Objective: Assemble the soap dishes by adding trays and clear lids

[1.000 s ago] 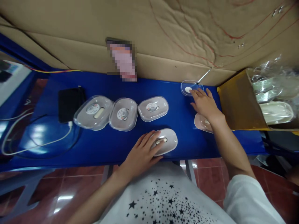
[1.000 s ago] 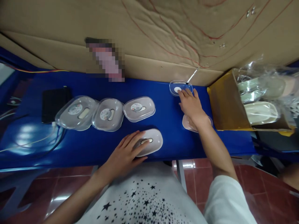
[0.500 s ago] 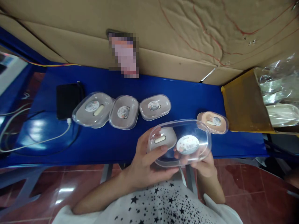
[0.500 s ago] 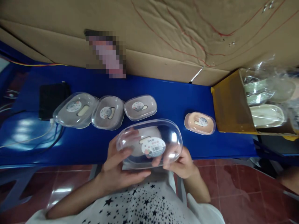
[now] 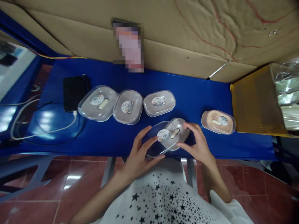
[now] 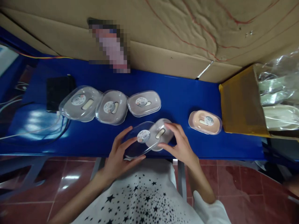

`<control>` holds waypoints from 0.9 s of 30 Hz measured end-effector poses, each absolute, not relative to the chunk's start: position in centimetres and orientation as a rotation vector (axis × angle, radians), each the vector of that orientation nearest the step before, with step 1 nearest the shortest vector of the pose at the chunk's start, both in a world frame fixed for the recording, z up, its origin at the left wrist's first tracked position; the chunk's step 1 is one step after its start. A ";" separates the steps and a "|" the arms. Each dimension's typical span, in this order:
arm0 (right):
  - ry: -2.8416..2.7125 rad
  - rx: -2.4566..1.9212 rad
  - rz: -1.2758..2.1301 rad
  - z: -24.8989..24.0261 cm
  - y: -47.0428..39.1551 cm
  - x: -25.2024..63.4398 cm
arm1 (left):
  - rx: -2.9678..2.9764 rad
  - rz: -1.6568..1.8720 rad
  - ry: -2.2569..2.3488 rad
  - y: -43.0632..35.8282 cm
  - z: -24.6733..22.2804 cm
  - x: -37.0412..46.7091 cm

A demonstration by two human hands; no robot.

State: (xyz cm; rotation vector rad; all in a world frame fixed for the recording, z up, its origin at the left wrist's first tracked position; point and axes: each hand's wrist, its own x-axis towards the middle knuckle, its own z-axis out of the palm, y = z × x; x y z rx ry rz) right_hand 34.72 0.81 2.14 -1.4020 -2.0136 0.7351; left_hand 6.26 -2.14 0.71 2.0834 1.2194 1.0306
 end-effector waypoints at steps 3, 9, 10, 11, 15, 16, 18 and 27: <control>-1.967 -1.358 0.592 1.4 0.9 34.8 | 2.069 1.067 1.242 -2.2 0.4 6.8; -1.831 -1.471 0.750 0.4 -0.6 35.4 | 2.161 1.024 1.275 -2.6 -0.1 9.1; -1.803 -1.495 0.806 0.3 -1.2 35.3 | 2.205 0.996 1.281 -2.6 -0.3 9.5; -1.765 -1.511 0.847 0.2 -1.9 35.2 | 2.250 0.971 1.285 -2.6 -0.6 10.0; -1.689 -1.579 0.854 0.1 -4.5 34.4 | 2.382 0.905 1.258 -2.5 -1.2 11.1; -1.701 -1.600 0.839 0.2 -5.0 34.2 | 2.407 0.892 1.234 -2.5 -1.2 11.1; -1.735 -1.628 0.815 0.2 -5.4 33.9 | 2.465 0.852 1.176 -2.6 -1.1 10.9; -2.205 -1.381 0.850 0.7 -2.9 34.6 | 2.545 0.766 0.902 -0.7 -1.3 6.3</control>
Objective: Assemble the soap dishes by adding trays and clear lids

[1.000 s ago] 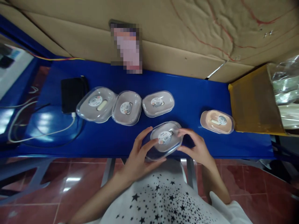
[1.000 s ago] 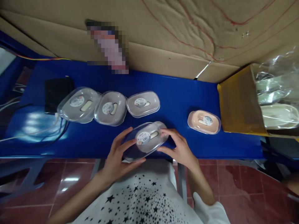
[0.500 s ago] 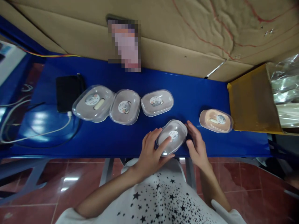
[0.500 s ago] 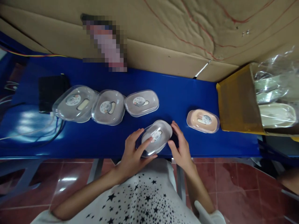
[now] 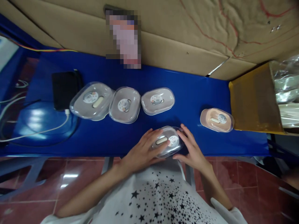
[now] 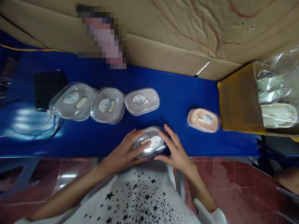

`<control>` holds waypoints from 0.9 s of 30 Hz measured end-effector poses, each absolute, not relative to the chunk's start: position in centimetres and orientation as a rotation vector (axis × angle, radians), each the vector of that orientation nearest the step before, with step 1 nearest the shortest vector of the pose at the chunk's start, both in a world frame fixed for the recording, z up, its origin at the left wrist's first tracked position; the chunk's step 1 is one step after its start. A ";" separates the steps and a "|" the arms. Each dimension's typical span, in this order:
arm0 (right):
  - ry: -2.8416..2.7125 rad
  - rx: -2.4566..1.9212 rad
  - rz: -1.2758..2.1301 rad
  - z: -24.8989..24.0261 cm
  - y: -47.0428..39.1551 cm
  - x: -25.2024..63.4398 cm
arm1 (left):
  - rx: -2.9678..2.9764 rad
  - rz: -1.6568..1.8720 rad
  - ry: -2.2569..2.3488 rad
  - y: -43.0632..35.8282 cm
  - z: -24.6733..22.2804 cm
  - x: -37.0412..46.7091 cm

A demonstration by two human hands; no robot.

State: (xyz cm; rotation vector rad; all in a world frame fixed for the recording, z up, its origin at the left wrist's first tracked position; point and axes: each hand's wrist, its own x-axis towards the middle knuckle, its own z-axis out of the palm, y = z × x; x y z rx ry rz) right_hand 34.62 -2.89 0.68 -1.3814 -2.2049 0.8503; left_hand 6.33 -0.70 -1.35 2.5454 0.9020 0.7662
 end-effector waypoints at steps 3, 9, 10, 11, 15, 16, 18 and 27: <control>-2.327 -1.276 0.758 0.8 -1.5 34.3 | 2.530 0.804 0.983 0.0 -1.3 4.9; -2.394 -1.160 0.633 0.9 0.0 32.6 | 2.382 0.905 1.207 -1.2 -1.5 3.8; -2.409 -1.151 0.624 0.8 0.1 32.5 | 2.348 0.907 1.204 -1.4 -1.5 3.8; -2.425 -1.143 0.616 0.7 0.1 32.4 | 2.318 0.903 1.196 -1.5 -1.5 3.7; -2.498 -1.100 0.556 0.5 0.4 32.6 | 2.289 0.880 1.150 -1.5 -1.3 3.7; -2.523 -1.084 0.530 0.5 0.5 32.8 | 2.298 0.875 1.144 -1.4 -1.2 3.7; -2.584 -1.042 0.479 0.8 0.9 33.2 | 2.310 0.860 1.130 -1.1 -1.1 3.6; -2.647 -0.942 0.333 0.9 1.5 34.1 | 2.315 0.762 1.066 -0.3 -0.6 3.4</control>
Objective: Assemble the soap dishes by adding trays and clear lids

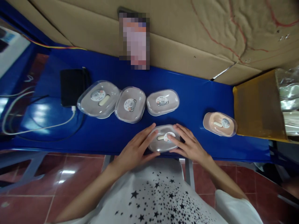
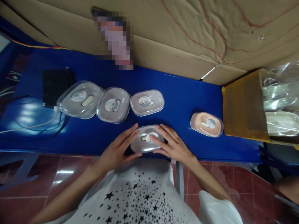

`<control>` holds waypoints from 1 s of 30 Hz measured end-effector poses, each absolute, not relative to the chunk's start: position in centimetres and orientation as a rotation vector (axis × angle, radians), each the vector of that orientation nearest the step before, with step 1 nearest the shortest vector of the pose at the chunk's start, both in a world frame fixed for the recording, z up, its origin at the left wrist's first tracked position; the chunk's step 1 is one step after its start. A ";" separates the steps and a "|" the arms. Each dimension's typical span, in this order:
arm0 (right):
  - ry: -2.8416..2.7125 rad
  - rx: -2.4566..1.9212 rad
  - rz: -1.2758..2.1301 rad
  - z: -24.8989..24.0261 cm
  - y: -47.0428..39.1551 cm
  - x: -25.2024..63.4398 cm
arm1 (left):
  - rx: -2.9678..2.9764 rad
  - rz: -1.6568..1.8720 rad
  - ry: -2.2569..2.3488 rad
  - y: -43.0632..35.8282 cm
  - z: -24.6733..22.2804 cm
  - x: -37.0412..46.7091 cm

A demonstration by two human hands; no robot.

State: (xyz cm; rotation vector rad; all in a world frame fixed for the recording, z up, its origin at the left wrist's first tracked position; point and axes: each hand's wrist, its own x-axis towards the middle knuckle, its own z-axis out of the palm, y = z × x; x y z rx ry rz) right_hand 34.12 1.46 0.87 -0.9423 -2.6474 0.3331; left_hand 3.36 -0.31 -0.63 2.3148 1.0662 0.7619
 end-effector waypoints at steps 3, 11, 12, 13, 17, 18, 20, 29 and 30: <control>-2.630 -0.950 0.328 0.6 0.7 34.2 | 2.362 0.754 1.037 -0.7 -0.7 3.3; -2.645 -0.877 0.293 0.2 0.7 33.9 | 2.330 0.832 1.080 -1.4 -1.3 3.0; -2.643 -0.868 0.280 0.0 0.7 33.8 | 2.327 0.816 1.084 -1.4 -1.4 2.9; -2.639 -0.870 0.270 -0.2 0.7 33.8 | 2.330 0.801 1.088 -1.4 -1.3 2.9; -2.647 -0.893 0.288 -0.6 0.1 34.1 | 2.410 0.809 1.063 -1.4 -1.2 3.0; -2.647 -0.902 0.309 -0.6 0.0 34.3 | 2.428 0.810 1.053 -1.3 -1.1 3.1; -2.637 -0.928 0.372 -0.6 -0.1 34.6 | 2.439 0.800 1.042 -1.2 -0.9 3.3; -2.622 -1.002 0.440 -1.1 0.9 35.5 | 2.404 0.743 1.064 0.1 -0.1 4.9; -2.630 -1.001 0.397 -1.1 0.7 35.5 | 2.422 0.742 1.058 0.1 -0.2 4.9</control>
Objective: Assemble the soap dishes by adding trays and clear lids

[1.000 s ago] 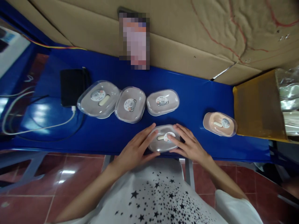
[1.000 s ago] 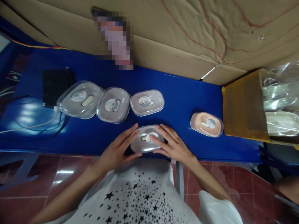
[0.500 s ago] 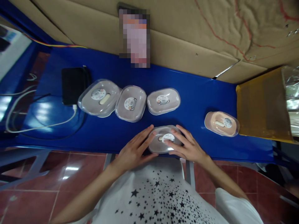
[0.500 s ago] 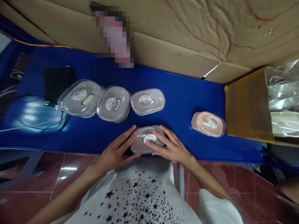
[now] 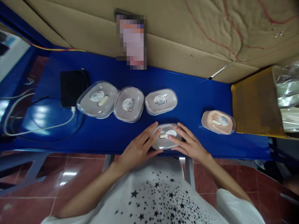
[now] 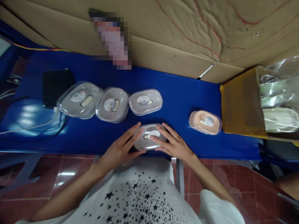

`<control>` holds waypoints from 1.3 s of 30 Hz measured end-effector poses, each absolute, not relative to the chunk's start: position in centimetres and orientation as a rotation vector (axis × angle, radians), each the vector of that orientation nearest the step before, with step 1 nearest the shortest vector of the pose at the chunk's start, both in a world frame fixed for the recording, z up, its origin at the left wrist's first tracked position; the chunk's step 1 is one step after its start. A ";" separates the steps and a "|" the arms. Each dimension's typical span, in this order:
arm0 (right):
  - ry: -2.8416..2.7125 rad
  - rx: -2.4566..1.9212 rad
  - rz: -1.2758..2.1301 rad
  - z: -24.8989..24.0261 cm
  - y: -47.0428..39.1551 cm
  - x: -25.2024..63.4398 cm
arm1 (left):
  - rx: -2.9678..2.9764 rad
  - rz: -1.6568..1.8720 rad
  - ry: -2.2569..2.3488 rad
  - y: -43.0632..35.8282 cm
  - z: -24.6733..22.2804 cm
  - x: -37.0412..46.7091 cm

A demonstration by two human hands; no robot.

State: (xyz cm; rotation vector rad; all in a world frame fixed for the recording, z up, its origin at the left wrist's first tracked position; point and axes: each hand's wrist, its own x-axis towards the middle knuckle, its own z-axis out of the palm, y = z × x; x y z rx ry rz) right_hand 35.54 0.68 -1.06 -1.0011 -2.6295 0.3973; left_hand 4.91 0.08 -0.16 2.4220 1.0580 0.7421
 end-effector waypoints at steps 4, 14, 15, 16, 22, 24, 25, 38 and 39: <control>-2.610 -0.971 0.271 -1.0 -0.2 35.4 | 2.506 0.730 1.031 -0.4 -0.5 4.4; -2.578 -0.941 0.423 -0.6 1.1 35.1 | 2.396 0.741 1.112 -0.7 -0.9 4.7; -2.567 -0.945 0.445 -0.6 1.1 35.2 | 2.400 0.747 1.112 -0.7 -0.9 4.8; -2.558 -0.953 0.468 -0.7 1.0 35.3 | 2.403 0.757 1.109 -0.7 -0.9 5.0; -2.613 -0.984 0.400 -0.4 0.9 35.7 | 2.419 0.778 1.086 -0.6 -0.8 5.4; -2.629 -0.962 0.360 -0.2 1.1 35.6 | 2.422 0.780 1.079 -0.4 -0.9 5.3; -2.628 -0.955 0.353 -0.2 1.2 35.5 | 2.417 0.774 1.080 -0.4 -1.0 5.2; -2.380 -1.464 -0.042 0.1 1.1 36.8 | 2.598 0.991 1.393 0.6 -0.7 3.4; -2.328 -1.532 -0.084 0.3 1.7 37.0 | 2.567 1.026 1.519 1.3 -0.5 2.8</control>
